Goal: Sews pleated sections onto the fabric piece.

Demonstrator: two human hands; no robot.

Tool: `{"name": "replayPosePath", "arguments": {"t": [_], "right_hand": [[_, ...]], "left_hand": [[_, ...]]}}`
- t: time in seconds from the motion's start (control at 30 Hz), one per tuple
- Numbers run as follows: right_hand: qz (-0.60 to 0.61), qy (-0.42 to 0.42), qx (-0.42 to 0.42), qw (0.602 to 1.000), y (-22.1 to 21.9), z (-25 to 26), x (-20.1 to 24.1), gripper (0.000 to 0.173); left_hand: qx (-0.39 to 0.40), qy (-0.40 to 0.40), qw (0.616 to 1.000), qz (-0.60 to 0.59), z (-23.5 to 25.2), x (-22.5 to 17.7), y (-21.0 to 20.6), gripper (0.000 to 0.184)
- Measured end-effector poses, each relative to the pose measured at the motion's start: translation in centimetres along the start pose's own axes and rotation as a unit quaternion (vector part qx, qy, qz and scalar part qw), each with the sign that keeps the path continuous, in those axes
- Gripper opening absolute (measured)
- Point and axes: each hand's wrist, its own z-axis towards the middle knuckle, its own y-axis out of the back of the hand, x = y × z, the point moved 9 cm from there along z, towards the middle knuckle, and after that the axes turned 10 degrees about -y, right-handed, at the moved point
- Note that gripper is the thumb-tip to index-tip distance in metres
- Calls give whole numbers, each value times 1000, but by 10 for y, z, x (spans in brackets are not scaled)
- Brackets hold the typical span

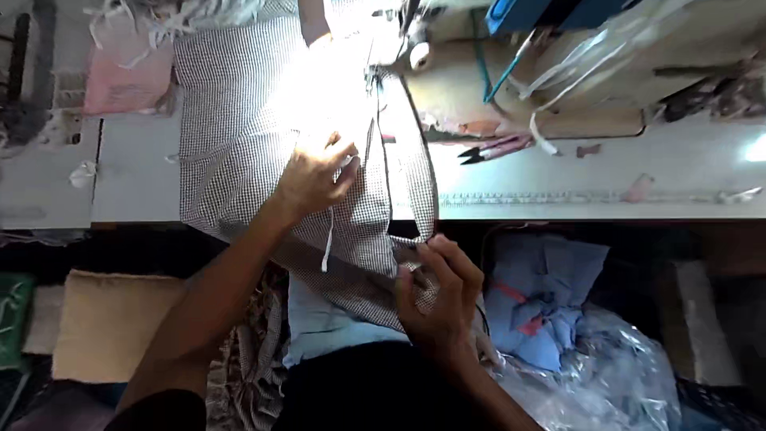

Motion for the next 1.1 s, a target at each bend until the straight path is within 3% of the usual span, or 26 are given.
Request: {"name": "replayPosePath", "arguments": {"t": [0.03, 0.1, 0.13, 0.23, 0.27, 0.33, 0.4, 0.53, 0.63, 0.7, 0.83, 0.93, 1.03, 1.1], "right_hand": [[30, -46, 9, 998, -9, -6, -19, 34], [82, -215, 90, 969, -47, -14, -69, 65], [98, -263, 120, 952, -68, -16, -88, 71], [99, -177, 112, 973, -83, -6, -83, 29], [96, -147, 122, 977, -78, -6, -73, 23], [91, -94, 134, 982, -60, -9, -47, 22], [90, -69, 138, 984, -39, -21, -27, 23], [65, -56, 138, 987, -19, -36, -13, 23], [46, -65, 134, 988, -14, -40, -15, 29], [60, -76, 136, 986, -11, -43, -18, 35], [77, -50, 139, 986, -4, -45, -16, 29], [68, 4, 190, 979, -9, -42, -15, 30], [28, 84, 254, 963, -16, -43, -10, 32], [15, 122, 242, 963, -15, -43, -6, 25]], "left_hand": [[6, -13, 1000, 4, 2, -1, 0, 24], [14, -29, 999, 21, 3, -5, -2, 26], [15, -32, 999, 29, 3, -7, -2, 27], [-16, -34, 998, 42, 2, -6, 2, 26], [-32, -38, 998, 44, -2, -7, 4, 24], [-56, -63, 995, 46, -4, -9, 11, 21], [-27, -82, 995, 47, -7, -25, 10, 21], [91, -91, 991, 26, -33, -102, -11, 17], [90, -89, 992, 8, -66, -144, -18, 18], [99, -77, 992, -15, -81, -155, -18, 21], [138, -93, 983, -76, -100, -171, -16, 22], [150, -113, 974, -125, -108, -184, -16, 22], [157, -82, 969, -174, -107, -187, -12, 25], [152, -64, 969, -186, -99, -185, -8, 26]]}}
